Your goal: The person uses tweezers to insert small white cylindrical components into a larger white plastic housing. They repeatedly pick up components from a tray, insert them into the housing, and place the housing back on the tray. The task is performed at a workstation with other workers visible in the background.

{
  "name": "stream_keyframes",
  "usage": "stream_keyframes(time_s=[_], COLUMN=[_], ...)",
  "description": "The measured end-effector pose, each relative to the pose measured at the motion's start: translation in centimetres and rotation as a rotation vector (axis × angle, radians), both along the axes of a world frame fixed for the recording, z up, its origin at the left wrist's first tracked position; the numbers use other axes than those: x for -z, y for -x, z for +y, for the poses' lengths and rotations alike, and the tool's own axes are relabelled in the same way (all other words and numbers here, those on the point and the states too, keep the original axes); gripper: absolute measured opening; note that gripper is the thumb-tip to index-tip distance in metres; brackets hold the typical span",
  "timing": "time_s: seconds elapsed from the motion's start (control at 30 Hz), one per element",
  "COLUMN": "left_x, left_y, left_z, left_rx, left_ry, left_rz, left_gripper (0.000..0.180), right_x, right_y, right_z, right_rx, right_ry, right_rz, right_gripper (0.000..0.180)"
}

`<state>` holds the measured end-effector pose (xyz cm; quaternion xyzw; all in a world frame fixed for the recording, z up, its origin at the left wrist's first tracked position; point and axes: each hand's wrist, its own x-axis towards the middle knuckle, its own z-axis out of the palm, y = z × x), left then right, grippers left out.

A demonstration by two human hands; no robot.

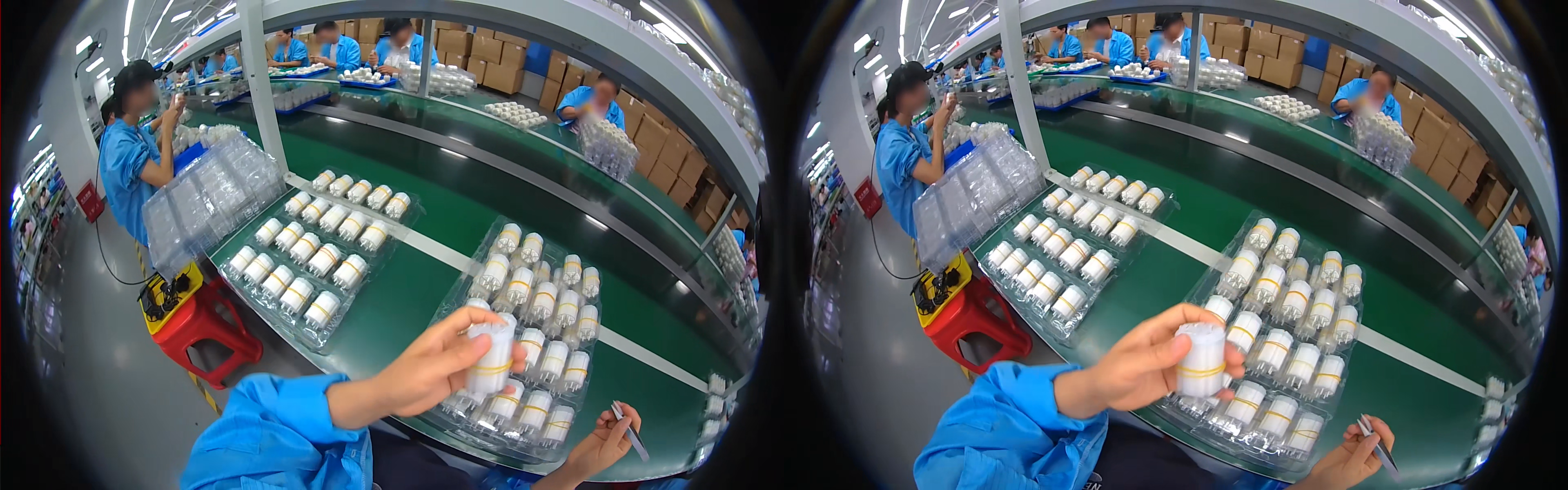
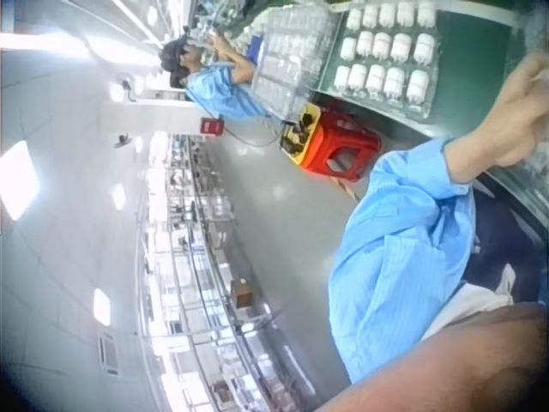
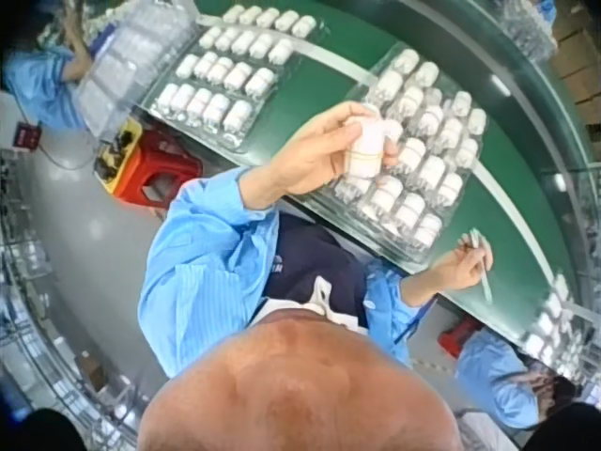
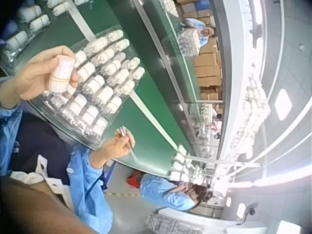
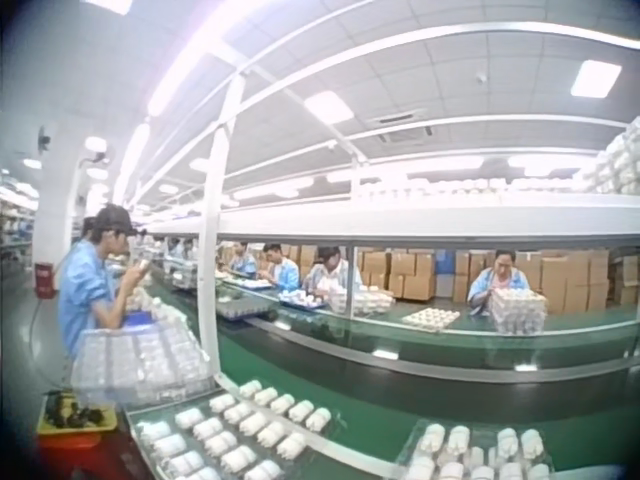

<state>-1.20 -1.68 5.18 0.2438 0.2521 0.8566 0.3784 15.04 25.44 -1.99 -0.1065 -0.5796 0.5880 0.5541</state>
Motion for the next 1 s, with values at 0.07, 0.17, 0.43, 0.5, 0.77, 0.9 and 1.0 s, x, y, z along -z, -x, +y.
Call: stream_keyframes(time_s=[0.07, 0.17, 0.43, 0.5, 0.77, 0.9, 1.0], left_x=[1.6, 3.6, 4.2, 4.2, 5.6, 5.5, 5.1], left_y=[-1.0, -2.1, -2.3, -2.3, -2.9, -3.6, -3.5], left_z=[-0.2, 0.6, 0.0, -0.2, -0.3, -0.3, -0.7], left_rx=[0.010, -0.009, -0.100, -0.132, -0.253, -0.334, -0.359], left_ry=[-0.018, 0.047, 0.236, 0.243, 0.288, 0.373, 0.451], left_rz=[-0.053, -0.007, 0.228, 0.222, 0.409, 0.587, 0.757], left_gripper=[0.042, 0.043, 0.051, 0.051, 0.055, 0.056, 0.062], right_x=[-0.9, -1.5, -3.1, -3.0, -2.4, -2.1, -2.0], right_y=[0.6, 1.8, 2.9, 2.9, 3.2, 2.8, 2.5], right_z=[-2.3, -5.3, -8.9, -9.2, -9.8, -10.5, -10.8], right_rx=[0.005, -0.111, -0.192, -0.199, -0.219, -0.298, -0.339], right_ry=[-0.004, -0.134, -0.277, -0.228, -0.273, -0.161, -0.114], right_rz=[-0.021, 0.006, -0.133, -0.146, -0.183, -0.197, -0.202], right_gripper=[0.023, 0.024, 0.025, 0.025, 0.027, 0.027, 0.026])
